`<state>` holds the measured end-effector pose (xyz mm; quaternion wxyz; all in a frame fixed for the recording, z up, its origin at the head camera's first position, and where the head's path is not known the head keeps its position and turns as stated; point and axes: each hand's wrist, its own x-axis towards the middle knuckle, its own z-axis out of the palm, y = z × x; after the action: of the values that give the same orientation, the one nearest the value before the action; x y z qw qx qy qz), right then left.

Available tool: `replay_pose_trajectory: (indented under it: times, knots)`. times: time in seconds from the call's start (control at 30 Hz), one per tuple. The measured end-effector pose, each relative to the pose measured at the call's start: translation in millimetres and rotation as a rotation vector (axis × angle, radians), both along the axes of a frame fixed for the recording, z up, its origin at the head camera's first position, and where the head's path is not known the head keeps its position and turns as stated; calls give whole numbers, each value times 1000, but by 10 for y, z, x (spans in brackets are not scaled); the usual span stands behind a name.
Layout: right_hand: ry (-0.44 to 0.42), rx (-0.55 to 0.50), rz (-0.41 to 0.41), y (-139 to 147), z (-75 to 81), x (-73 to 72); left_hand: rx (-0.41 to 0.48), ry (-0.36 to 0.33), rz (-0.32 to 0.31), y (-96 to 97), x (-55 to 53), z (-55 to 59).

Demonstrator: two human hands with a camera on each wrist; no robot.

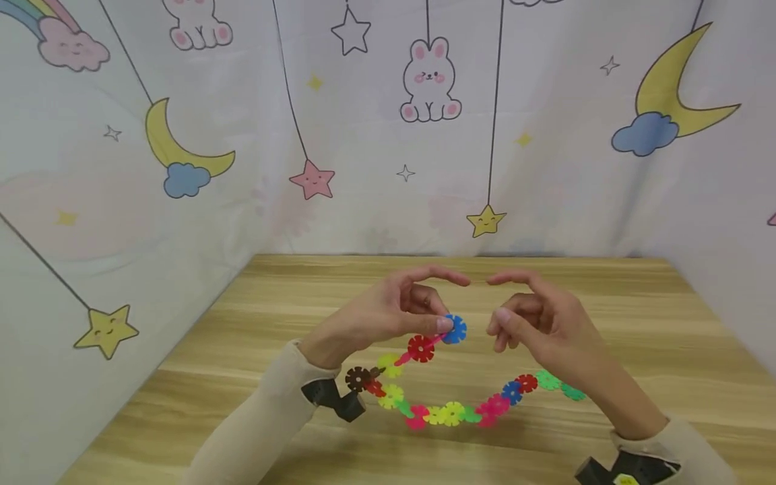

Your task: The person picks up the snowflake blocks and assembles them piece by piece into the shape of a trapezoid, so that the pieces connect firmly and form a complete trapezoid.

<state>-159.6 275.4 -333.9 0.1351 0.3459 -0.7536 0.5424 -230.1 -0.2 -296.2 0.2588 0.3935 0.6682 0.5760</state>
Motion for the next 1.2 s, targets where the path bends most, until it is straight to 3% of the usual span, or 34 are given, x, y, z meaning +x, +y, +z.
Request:
replay_pose_trajectory:
  times: [0.1,0.23,0.33,0.47,0.63,0.77,0.87,1.0,1.2]
  knots:
    - [-31,55,-89,273,-185,-24,-4,9,-4,21,-13,-5]
    - [-203,219,-230,613,-513,-15,0,8,-17,31,-20,-27]
    - [-241,334,-295,761,-738,-41,3,-2,-19,5,-17,-46]
    - [-148,438,-313,827,-956,-88,4,-11,-16,-18,-12,-59]
    - [-76,447,-277,830,-1117,-71,-7,4,-18,4,-17,-29]
    - [3,468,-309,793,-1171,-51,-18,8,-9,9,-18,-11]
    - [-9,440,-329,761,-1161,-45,-26,18,-3,6,-17,-8]
    - [-55,344,-351,685,-1047,-33,-27,32,4,2,-17,-3]
    - [-16,249,-403,481,-751,48,3,39,-3,9,-14,-7]
